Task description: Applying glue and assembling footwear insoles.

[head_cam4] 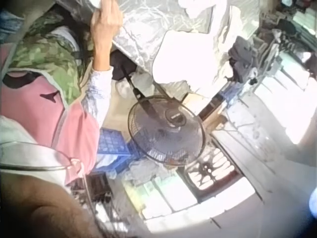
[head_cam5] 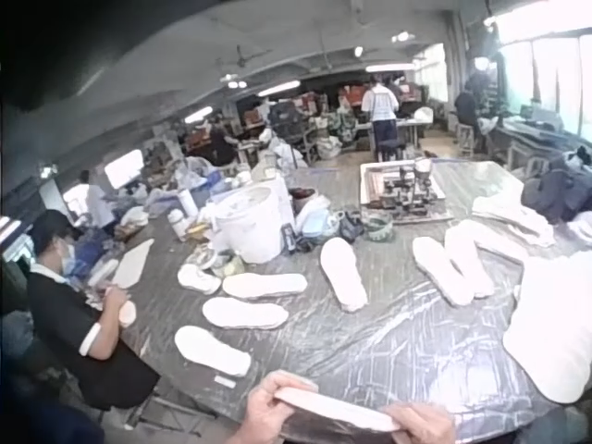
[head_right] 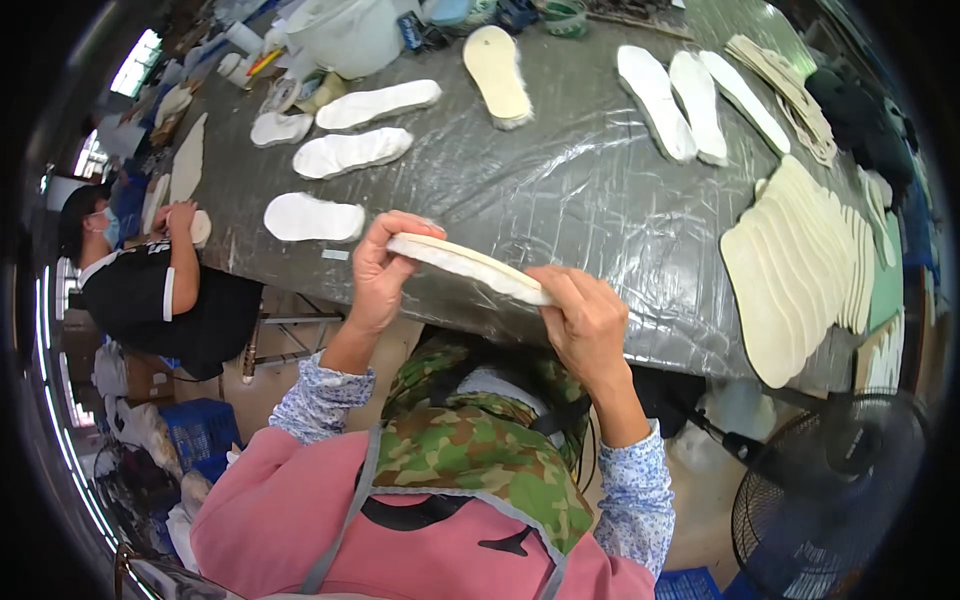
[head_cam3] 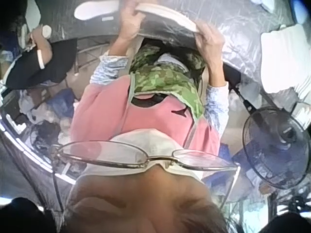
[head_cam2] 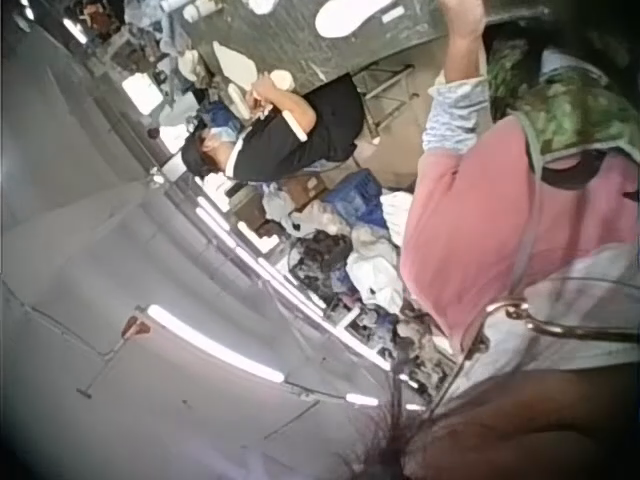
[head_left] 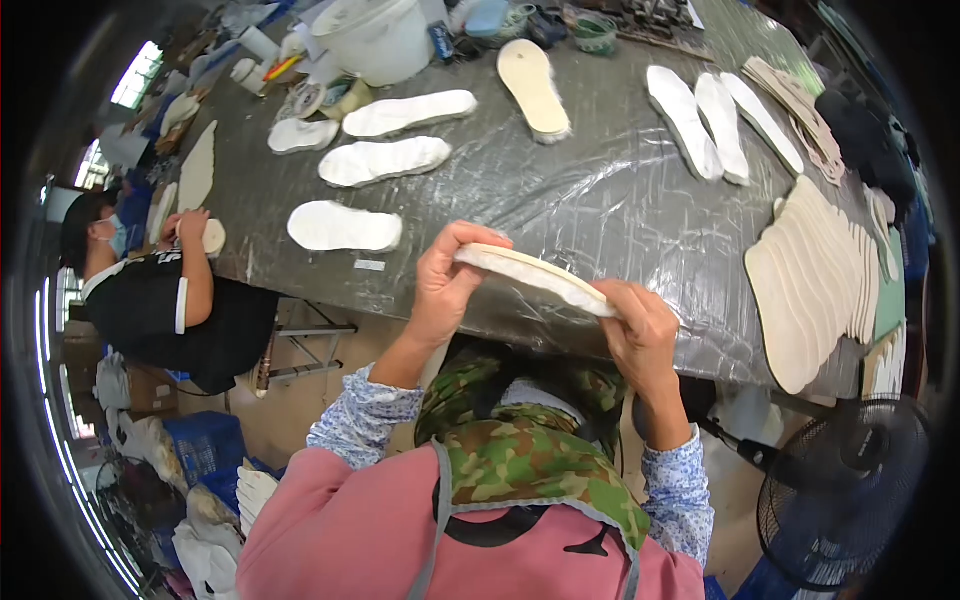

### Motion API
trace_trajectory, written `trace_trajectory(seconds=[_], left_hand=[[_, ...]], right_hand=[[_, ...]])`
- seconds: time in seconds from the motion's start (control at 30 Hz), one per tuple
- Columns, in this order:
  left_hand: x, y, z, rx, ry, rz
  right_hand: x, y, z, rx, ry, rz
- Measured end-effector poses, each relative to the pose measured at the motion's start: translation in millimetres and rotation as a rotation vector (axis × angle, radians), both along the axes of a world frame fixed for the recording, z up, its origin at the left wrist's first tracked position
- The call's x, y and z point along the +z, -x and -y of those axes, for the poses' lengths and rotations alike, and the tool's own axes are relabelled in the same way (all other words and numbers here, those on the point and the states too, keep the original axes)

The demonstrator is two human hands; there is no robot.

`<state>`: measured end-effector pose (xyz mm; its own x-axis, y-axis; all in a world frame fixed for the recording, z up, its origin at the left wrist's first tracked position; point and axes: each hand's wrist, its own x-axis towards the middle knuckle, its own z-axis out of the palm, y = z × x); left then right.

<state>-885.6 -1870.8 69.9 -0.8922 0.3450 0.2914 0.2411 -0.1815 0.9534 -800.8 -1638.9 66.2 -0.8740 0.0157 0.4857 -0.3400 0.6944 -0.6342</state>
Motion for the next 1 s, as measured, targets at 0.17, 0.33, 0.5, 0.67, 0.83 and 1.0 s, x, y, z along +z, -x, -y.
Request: trace_trajectory(seconds=[0.17,0.33,0.5,0.67,0.83,1.0], left_hand=[[13.9,1.0,3.2,-0.031,-0.090,0.085],[20.8,-10.0,-6.5,-0.020,-0.427,0.385],[32.7,-25.0,-15.9,-0.152,-0.445,0.405],[27.0,-17.6,-31.2,0.043,-0.478,0.400],[30.3,11.4,4.1,0.216,-0.510,0.455],[-1.7,40.3,34.3,0.257,-0.612,0.595]], right_hand=[[10.2,4.4,7.6,0.014,0.047,-0.051],[10.8,7.4,22.1,-0.034,0.032,-0.249],[-0.7,1.1,34.8,-0.104,-0.117,-0.345],[-4.2,-3.7,47.6,-0.109,-0.180,-0.268],[23.6,-2.2,16.3,-0.181,0.108,-0.135],[2.9,-2.2,-1.5,0.268,1.328,0.440]])
